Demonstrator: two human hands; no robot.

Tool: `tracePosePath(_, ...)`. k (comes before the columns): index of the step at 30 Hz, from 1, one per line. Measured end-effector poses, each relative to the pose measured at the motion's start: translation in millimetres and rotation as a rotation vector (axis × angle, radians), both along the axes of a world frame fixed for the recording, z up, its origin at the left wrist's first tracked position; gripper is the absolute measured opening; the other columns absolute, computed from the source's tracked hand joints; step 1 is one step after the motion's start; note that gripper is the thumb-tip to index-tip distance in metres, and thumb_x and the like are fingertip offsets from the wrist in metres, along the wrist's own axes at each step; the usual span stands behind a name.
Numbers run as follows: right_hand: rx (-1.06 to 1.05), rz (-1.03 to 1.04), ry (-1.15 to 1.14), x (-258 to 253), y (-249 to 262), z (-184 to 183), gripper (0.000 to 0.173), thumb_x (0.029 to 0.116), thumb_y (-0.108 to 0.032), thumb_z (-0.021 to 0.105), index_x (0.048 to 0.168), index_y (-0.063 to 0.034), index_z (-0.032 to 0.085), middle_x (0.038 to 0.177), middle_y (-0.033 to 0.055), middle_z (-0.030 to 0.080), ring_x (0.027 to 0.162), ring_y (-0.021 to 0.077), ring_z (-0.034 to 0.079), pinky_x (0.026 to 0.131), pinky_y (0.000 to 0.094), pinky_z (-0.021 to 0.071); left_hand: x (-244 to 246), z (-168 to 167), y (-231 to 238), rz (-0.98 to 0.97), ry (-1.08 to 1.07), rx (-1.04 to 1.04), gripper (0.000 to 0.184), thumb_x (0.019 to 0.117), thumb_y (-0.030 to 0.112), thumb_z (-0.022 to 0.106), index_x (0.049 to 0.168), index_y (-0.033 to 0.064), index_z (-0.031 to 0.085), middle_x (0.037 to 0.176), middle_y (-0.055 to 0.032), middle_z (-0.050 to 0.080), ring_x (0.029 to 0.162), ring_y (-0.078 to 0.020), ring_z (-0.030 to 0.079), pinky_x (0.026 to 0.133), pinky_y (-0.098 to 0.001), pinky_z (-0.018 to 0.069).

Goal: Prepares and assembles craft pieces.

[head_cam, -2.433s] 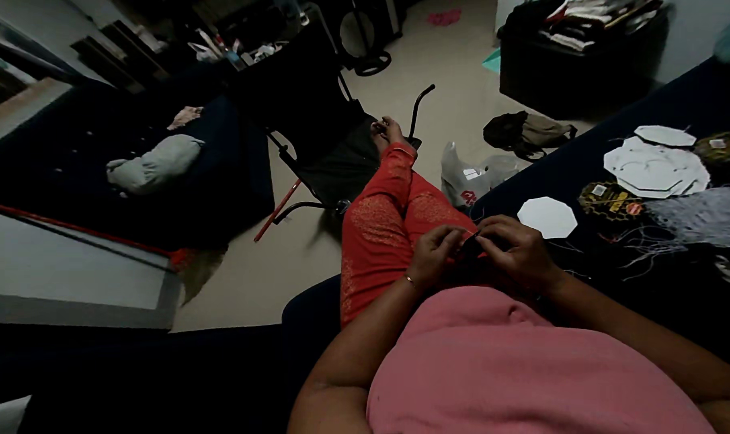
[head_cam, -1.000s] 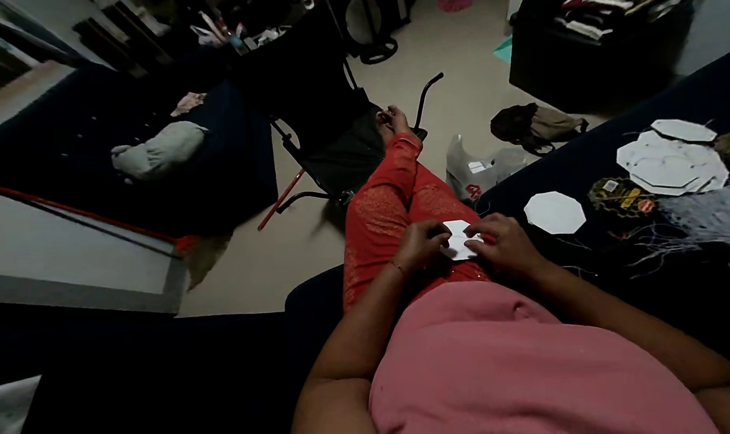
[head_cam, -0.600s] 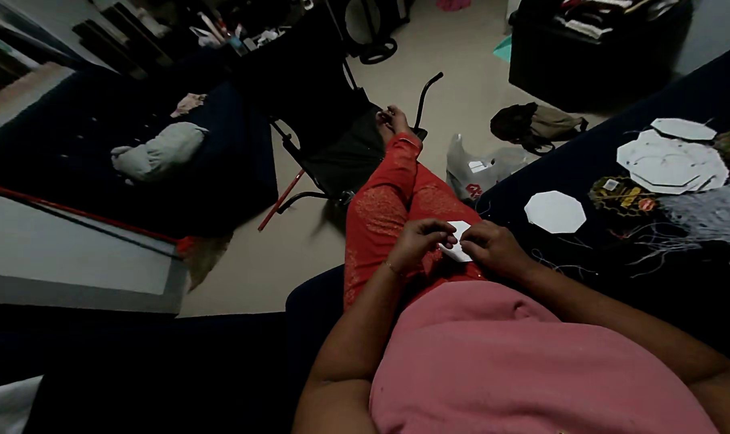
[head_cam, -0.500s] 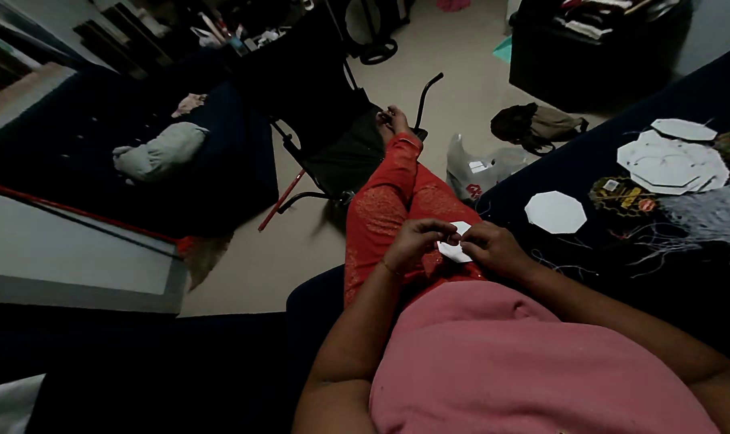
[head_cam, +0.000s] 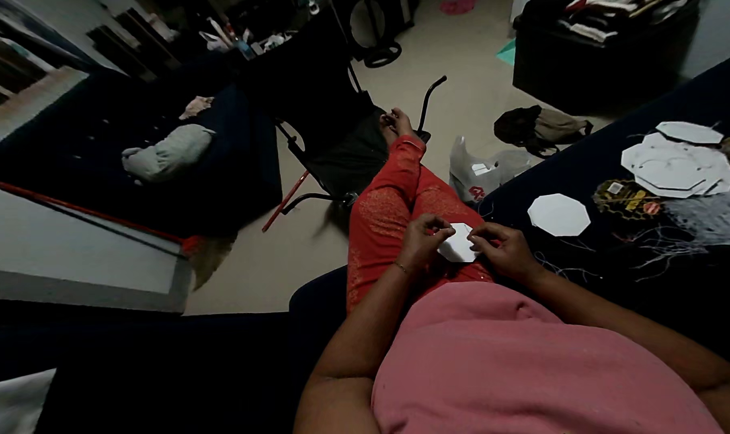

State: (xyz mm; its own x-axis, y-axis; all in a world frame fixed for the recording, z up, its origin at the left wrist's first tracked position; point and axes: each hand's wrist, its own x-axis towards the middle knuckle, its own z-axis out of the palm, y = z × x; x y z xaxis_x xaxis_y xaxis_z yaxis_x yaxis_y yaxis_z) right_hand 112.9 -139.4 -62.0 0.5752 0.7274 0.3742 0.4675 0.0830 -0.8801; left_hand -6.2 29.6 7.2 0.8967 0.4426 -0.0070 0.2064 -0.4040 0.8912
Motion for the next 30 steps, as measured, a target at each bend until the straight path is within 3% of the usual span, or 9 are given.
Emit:
tracePosePath(1,0.015,0.003,-0.001,0,0,1,0.019,0.0990,-0.012,0.060,0.102,0.0043,0.070,0.095,0.0121,0.072,0.080,0.0121,0.072,0.076,0.0293,0.0619,1,-3,1,-0.001,-0.013,0.017,0.017,0.0951,0.013,0.070,0.100,-0.0036,0.070,0.107,-0.0125,0.066,0.097,-0.0142,0.062,0.087,-0.0316,0.0519)
tracePosePath(3,0.026,0.009,-0.003,-2,0,2,0.019,0.0992,-0.012,0.061,0.102,0.0033,0.071,0.096,0.0109,0.072,0.081,0.0108,0.071,0.077,0.0280,0.0615,2,-7,0,-0.002,-0.046,0.012,0.017,0.0953,0.013,0.070,0.099,-0.0039,0.070,0.107,-0.0121,0.066,0.098,-0.0132,0.062,0.087,-0.0302,0.0521)
tracePosePath(7,0.046,0.026,0.020,-5,2,4,0.019,0.0989,-0.012,0.062,0.103,0.0040,0.070,0.098,0.0110,0.072,0.083,0.0107,0.071,0.076,0.0282,0.0620,6,-7,-7,-0.010,-0.084,-0.157,0.013,0.0973,0.007,0.064,0.098,-0.0045,0.069,0.086,-0.0028,0.068,0.078,-0.0033,0.062,0.076,-0.0223,0.0531)
tracePosePath(13,0.025,0.029,0.025,-6,3,3,0.019,0.0990,-0.013,0.061,0.102,0.0030,0.071,0.094,0.0096,0.071,0.080,0.0086,0.069,0.076,0.0267,0.0602,6,-9,-9,-0.013,-0.070,-0.407,0.009,0.0966,0.002,0.062,0.101,-0.0038,0.067,0.084,-0.0006,0.067,0.075,-0.0050,0.062,0.073,-0.0229,0.0542)
tracePosePath(24,-0.018,0.002,-0.065,-8,5,3,0.018,0.0968,-0.013,0.061,0.099,0.0014,0.072,0.092,0.0103,0.072,0.079,0.0095,0.067,0.075,0.0254,0.0572,7,-10,-13,-0.039,-0.074,-0.416,0.008,0.0940,0.000,0.064,0.100,-0.0039,0.067,0.085,-0.0012,0.067,0.074,-0.0048,0.062,0.071,-0.0223,0.0533)
tracePosePath(30,-0.033,0.009,-0.113,-7,4,3,0.018,0.0953,-0.012,0.062,0.098,0.0015,0.074,0.094,0.0128,0.072,0.082,0.0148,0.069,0.077,0.0300,0.0576,7,-12,-12,-0.051,-0.071,-0.374,0.006,0.0947,0.001,0.064,0.097,-0.0033,0.067,0.082,-0.0002,0.066,0.072,-0.0039,0.060,0.070,-0.0215,0.0524)
